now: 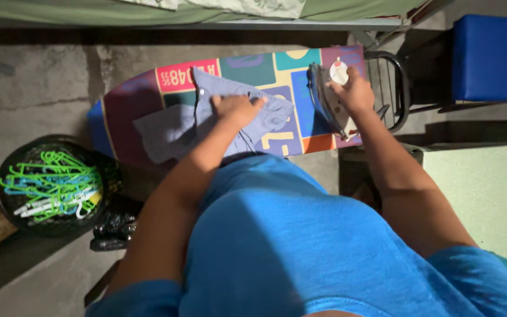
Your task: The person folds a white shirt and a navy shirt, placing them on a bed with other folded laundry, then irons both sides of a light blue button-up shirt using an iron on an ironing board.
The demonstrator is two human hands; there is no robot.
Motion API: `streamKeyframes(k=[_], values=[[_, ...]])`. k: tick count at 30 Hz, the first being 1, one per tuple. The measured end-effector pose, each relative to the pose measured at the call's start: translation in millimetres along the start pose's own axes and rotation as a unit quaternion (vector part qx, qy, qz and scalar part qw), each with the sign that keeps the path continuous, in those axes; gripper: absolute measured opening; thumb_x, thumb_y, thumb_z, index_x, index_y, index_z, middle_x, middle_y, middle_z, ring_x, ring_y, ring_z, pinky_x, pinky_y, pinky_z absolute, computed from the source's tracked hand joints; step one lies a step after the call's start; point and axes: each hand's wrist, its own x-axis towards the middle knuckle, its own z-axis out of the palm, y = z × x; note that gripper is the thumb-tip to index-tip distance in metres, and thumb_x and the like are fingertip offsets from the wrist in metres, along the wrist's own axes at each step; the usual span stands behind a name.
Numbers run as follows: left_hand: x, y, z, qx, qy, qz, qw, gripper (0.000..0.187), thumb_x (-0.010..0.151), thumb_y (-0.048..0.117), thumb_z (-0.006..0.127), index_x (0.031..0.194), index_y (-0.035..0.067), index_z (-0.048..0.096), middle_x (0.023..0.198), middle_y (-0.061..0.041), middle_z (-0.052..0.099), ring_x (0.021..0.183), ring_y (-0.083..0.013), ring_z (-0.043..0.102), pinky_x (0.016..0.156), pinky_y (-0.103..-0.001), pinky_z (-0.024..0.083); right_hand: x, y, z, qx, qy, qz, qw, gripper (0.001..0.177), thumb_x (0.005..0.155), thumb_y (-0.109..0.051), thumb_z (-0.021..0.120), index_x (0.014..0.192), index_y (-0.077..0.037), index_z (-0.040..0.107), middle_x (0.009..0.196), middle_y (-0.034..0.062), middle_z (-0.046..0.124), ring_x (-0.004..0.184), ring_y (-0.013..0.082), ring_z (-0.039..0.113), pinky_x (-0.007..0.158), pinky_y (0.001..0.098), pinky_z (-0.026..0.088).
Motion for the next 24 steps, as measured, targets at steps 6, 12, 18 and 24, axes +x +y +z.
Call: streamKeyframes(k=[6, 12, 18, 24], values=[[-3.4, 11.6, 9.7, -0.138, -0.070, 0.035, 0.987, 0.044, 0.094, 0.051, 0.062, 0.107, 0.010, 0.072, 0.104, -0.014, 0.072, 0.099, -0.0345, 0.066, 0.087, -0.050, 0.045, -12.8, -17.5, -7.6, -0.069, 0.071, -0.106, 0.989, 0.066, 0.087, -0.049, 0.082, 0.133, -0.007, 0.060, 0.117, 0.0248, 0.068, 0.100, 0.0468, 0.066, 0.079, 0.0548, 0.052], [-68.2, 4.9, -18.2, -0.400, 0.066, 0.222, 0.887, 0.026, 0.100, 0.023, 0.063, 0.117, 0.004, 0.064, 0.100, -0.018, 0.071, 0.091, -0.0344, 0.068, 0.080, -0.040, 0.053, -46.3, -109.5, -13.4, 0.267, -0.126, -0.378, 0.877, 0.059, 0.098, -0.034, 0.073, 0.146, -0.006, 0.054, 0.147, 0.0226, 0.057, 0.140, 0.0398, 0.051, 0.117, 0.0493, 0.037], [-130.1, -7.2, -64.4, -0.312, 0.111, 0.240, 0.913, 0.029, 0.104, 0.021, 0.058, 0.124, 0.001, 0.061, 0.107, -0.020, 0.069, 0.096, -0.0342, 0.067, 0.083, -0.043, 0.052, -71.5, -159.3, -25.2, 0.278, -0.366, -0.402, 0.792, 0.039, 0.087, -0.027, 0.082, 0.120, -0.009, 0.071, 0.118, 0.0118, 0.073, 0.114, 0.0263, 0.067, 0.103, 0.0381, 0.052], [-234.5, -30.3, -135.0, -0.375, 0.189, 0.079, 0.904, 0.024, 0.101, 0.016, 0.058, 0.120, 0.004, 0.065, 0.097, -0.010, 0.069, 0.091, -0.0176, 0.067, 0.082, -0.034, 0.053, -83.2, -140.4, -12.1, 0.263, -0.441, -0.419, 0.748, 0.023, 0.083, -0.022, 0.082, 0.100, -0.006, 0.078, 0.104, 0.0085, 0.077, 0.103, 0.0209, 0.068, 0.099, 0.0364, 0.051]])
